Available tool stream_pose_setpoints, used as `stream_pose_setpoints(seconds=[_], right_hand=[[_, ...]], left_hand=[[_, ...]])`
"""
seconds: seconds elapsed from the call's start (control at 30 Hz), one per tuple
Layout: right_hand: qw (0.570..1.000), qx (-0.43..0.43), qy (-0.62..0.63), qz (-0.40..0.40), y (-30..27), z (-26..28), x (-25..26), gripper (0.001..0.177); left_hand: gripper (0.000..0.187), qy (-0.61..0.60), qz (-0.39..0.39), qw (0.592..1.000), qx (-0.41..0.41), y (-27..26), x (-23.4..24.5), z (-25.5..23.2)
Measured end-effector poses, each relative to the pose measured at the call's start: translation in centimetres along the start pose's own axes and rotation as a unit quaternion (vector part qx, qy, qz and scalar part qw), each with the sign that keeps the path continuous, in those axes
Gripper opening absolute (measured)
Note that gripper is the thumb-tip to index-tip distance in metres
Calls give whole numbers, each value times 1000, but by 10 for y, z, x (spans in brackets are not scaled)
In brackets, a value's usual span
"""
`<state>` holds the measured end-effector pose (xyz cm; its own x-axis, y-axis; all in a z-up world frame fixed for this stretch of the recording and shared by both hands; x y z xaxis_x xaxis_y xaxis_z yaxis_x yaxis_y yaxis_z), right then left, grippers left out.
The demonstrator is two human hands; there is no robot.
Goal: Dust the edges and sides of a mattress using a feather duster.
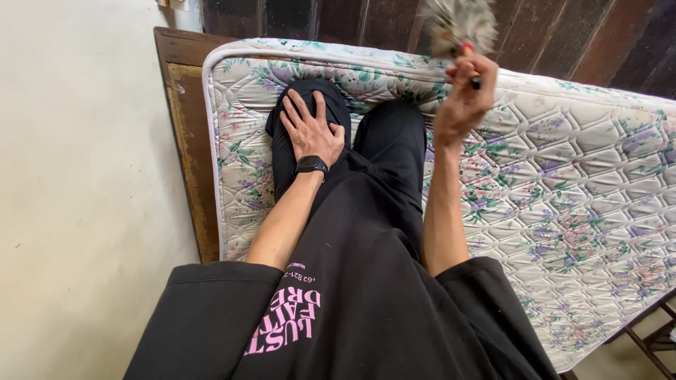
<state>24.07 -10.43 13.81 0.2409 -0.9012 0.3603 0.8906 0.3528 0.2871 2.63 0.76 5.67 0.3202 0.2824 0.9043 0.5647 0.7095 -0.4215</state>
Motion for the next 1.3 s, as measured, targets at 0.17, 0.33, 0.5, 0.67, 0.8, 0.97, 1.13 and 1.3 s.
stream_pose_setpoints(seconds=[0.17,0.33,0.5,0.67,0.8,0.97,1.13,1.3], right_hand=[[987,-35,107,116,-1,50,-83,13],[950,-22,214,229,-26,86,-158,29],[885,-140,304,324,-42,85,-184,15],[924,-125,228,280,-38,42,-148,21],[962,-132,-20,237,-21,12,-92,7],[984,85,-126,94,-6,12,-75,12],[986,121,-84,75,2,57,-125,3],[934,-73,302,176,-31,66,-200,13]], left_hand=[[80,-1,-32,999,-3,-2,-3,0],[80,-11,26,1000,-4,1,-23,3],[93,50,50,997,-43,-1,-25,5],[83,-4,-11,1000,-9,2,-15,6],[79,-13,-16,1000,-16,0,-1,7],[80,-29,-30,999,-24,2,-4,12],[80,-17,-25,999,-35,6,-4,16],[74,-56,4,997,-43,11,-25,26]])
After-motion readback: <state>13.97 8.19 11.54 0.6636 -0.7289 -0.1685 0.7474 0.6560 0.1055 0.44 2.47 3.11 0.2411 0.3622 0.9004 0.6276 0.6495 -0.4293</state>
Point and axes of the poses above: each hand's wrist, its own y-axis towards the middle knuckle, its own x-axis out of the back of the hand, z = x × y, the point moved 1 cm from there along y, towards the middle knuckle, and after that the axes turned 3 degrees about x, right-handed, at the moved point
